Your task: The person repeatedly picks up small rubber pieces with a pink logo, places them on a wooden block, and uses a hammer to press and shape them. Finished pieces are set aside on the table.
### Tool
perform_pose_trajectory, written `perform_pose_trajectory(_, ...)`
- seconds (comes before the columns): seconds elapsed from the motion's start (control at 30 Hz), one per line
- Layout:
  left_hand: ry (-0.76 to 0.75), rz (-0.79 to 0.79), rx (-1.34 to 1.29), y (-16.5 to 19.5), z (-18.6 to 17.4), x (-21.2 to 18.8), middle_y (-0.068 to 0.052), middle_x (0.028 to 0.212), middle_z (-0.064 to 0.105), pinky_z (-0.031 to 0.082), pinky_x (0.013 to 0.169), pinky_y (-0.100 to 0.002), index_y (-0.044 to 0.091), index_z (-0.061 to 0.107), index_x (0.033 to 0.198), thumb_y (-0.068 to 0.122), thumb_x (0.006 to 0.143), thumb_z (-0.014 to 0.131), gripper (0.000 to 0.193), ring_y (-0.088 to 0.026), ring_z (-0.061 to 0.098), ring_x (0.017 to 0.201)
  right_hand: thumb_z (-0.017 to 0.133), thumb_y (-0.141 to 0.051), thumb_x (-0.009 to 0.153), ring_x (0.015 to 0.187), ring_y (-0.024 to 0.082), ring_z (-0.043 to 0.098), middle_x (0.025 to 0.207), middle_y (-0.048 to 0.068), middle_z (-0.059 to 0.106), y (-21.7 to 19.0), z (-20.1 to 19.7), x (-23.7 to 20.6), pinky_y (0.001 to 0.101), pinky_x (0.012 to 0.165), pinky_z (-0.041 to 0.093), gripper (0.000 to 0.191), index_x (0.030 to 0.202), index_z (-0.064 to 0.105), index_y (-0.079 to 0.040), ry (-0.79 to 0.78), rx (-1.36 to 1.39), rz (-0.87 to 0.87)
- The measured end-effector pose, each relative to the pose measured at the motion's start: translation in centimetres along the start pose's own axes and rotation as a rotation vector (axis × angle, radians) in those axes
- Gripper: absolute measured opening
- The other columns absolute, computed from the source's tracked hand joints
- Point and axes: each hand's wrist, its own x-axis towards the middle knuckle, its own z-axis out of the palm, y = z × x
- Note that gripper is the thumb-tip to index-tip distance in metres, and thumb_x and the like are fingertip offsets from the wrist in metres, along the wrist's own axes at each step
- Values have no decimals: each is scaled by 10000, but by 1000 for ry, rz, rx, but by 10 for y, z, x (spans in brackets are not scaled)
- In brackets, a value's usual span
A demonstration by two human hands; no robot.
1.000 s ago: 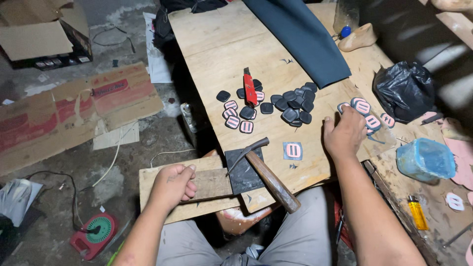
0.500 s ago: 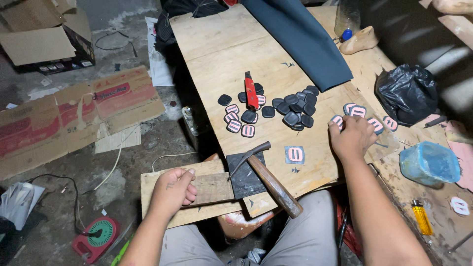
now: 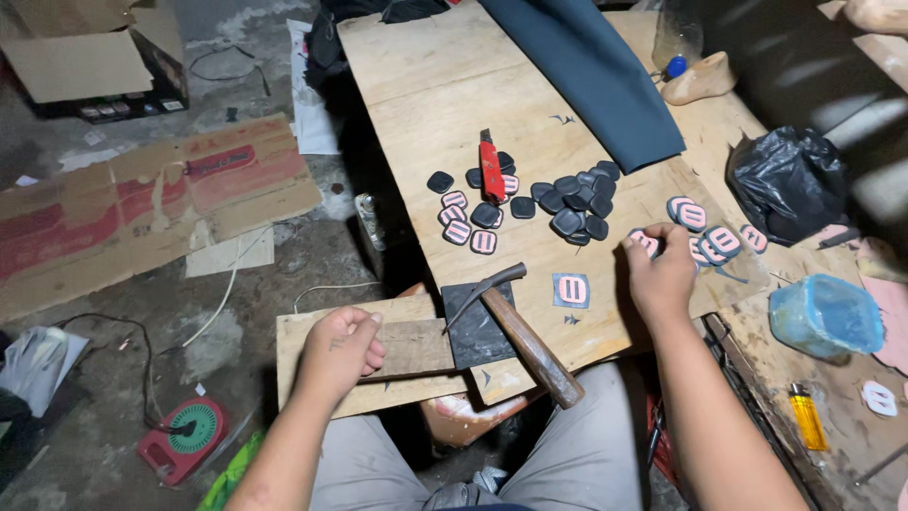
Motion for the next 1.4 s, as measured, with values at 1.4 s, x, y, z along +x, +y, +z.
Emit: perform_pose_trajectory(1.4, 88, 41, -149, -55, -50, 11, -94, 879, 740, 534, 692, -281, -19, 706, 1010, 60, 833, 712, 194, -145, 670, 754, 743, -344, 893, 814, 372, 694, 877, 153, 711, -161, 89, -104, 480, 729, 525, 311, 1062, 654, -98, -653, -49, -569)
